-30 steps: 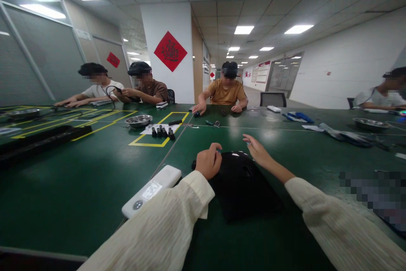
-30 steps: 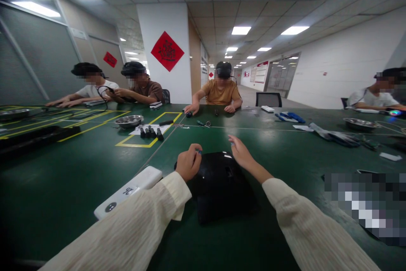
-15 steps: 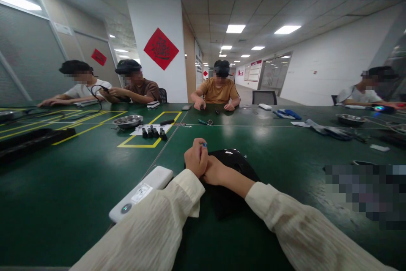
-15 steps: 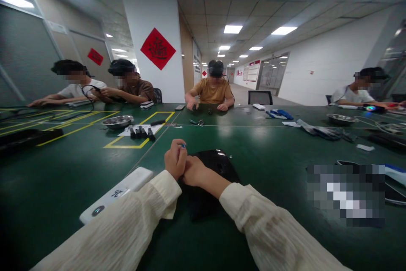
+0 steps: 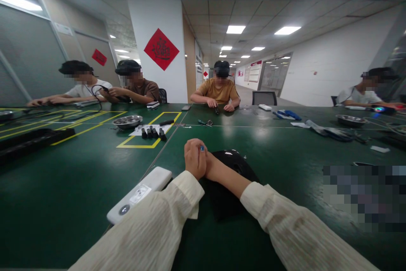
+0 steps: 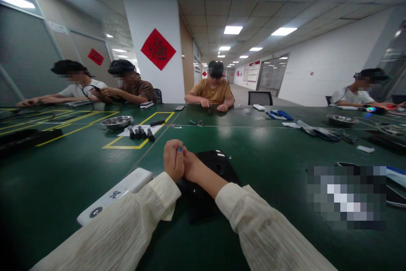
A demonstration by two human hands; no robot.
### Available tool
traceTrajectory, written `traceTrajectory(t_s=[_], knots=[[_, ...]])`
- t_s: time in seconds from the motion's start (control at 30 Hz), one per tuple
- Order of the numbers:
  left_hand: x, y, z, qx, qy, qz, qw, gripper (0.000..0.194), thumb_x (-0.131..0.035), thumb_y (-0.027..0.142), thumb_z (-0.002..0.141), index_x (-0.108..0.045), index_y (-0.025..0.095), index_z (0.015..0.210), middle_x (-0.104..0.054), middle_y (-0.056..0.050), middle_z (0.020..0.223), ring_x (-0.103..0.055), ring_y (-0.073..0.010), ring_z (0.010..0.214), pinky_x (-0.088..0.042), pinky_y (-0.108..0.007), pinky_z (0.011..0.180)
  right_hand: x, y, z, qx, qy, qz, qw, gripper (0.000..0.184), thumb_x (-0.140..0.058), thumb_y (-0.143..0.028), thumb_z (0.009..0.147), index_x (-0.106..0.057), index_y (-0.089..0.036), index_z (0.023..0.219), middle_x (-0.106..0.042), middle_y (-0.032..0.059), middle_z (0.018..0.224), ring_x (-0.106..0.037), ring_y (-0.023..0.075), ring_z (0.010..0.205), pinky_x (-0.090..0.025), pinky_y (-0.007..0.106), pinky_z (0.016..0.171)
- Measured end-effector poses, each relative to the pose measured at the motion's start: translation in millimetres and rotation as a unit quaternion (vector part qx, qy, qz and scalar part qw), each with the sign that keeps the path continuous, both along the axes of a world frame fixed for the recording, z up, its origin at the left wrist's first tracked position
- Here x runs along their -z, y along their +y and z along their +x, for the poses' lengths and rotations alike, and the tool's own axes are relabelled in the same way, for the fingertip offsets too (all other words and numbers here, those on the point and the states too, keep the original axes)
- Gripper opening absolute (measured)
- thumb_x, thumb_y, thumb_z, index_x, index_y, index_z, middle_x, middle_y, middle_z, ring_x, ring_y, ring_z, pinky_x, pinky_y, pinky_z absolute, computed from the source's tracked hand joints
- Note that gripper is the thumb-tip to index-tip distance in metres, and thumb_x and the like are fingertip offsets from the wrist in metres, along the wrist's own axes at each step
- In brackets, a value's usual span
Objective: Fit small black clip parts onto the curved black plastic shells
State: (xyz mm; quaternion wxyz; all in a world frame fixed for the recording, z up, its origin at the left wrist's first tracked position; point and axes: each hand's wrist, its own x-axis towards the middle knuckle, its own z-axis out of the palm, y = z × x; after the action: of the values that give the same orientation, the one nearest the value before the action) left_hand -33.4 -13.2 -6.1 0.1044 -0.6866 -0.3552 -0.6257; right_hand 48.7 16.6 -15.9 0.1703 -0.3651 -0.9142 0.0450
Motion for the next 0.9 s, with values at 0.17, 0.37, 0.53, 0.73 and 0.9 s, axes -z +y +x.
traceTrajectory(t_s=[0.17, 0.37, 0.53, 0.73, 0.9], knots=[[5.5, 4.2, -3.2, -0.076, -0.041, 0.04, 0.995, 0.014, -0.038, 0.024, 0.089, -0.049, 0.02, 0.096, -0.059, -0.009, 0.097, -0.051, -0.0246, 0.103, -0.036, -0.045, 0.092, -43.2, -3.0, 32.0, 0.166, 0.083, -0.013, 0.983, 0.034, -0.031, -0.012, 0.096, -0.062, -0.012, 0.112, -0.065, 0.0122, 0.109, -0.059, 0.0203, 0.103, -0.044, 0.031, 0.093], [10.0, 8.9, -3.2, -0.079, -0.021, 0.051, 0.995, 0.014, -0.035, 0.026, 0.091, -0.047, 0.02, 0.097, -0.056, -0.008, 0.097, -0.05, -0.0221, 0.1, -0.038, -0.041, 0.09, -105.3, -24.1, 93.8, 0.226, 0.108, -0.228, 0.941, 0.055, -0.033, -0.009, 0.094, -0.031, -0.019, 0.148, -0.071, 0.0053, 0.084, -0.067, 0.0152, 0.065, -0.052, 0.024, 0.063], [6.9, 6.8, -1.7, -0.057, -0.006, 0.057, 0.997, 0.012, -0.036, 0.022, 0.091, -0.047, 0.02, 0.097, -0.056, -0.007, 0.096, -0.05, -0.0213, 0.098, -0.039, -0.039, 0.087, -122.2, -41.8, 119.4, 0.282, 0.025, -0.294, 0.913, 0.058, -0.039, -0.004, 0.085, -0.044, -0.017, 0.141, -0.07, 0.009, 0.084, -0.065, 0.0156, 0.055, -0.053, 0.025, 0.053], [4.7, 5.8, -2.2, -0.039, 0.003, 0.054, 0.998, 0.011, -0.036, 0.02, 0.091, -0.047, 0.021, 0.096, -0.056, -0.006, 0.094, -0.05, -0.0206, 0.095, -0.039, -0.037, 0.086, -127.6, -53.1, 117.5, 0.282, 0.027, -0.343, 0.896, 0.045, -0.041, -0.011, 0.087, -0.047, -0.015, 0.131, -0.066, 0.0106, 0.091, -0.062, 0.011, 0.05, -0.054, 0.022, 0.048], [6.3, 8.3, -3.2, -0.04, 0.007, 0.045, 0.998, 0.01, -0.038, 0.02, 0.091, -0.046, 0.021, 0.095, -0.056, -0.006, 0.092, -0.05, -0.0209, 0.094, -0.04, -0.038, 0.084, -130.9, -59.4, 117.0, 0.216, 0.02, -0.403, 0.889, 0.044, -0.047, -0.008, 0.083, -0.048, -0.018, 0.126, -0.064, 0.0056, 0.083, -0.065, 0.0112, 0.051, -0.055, 0.021, 0.05]])
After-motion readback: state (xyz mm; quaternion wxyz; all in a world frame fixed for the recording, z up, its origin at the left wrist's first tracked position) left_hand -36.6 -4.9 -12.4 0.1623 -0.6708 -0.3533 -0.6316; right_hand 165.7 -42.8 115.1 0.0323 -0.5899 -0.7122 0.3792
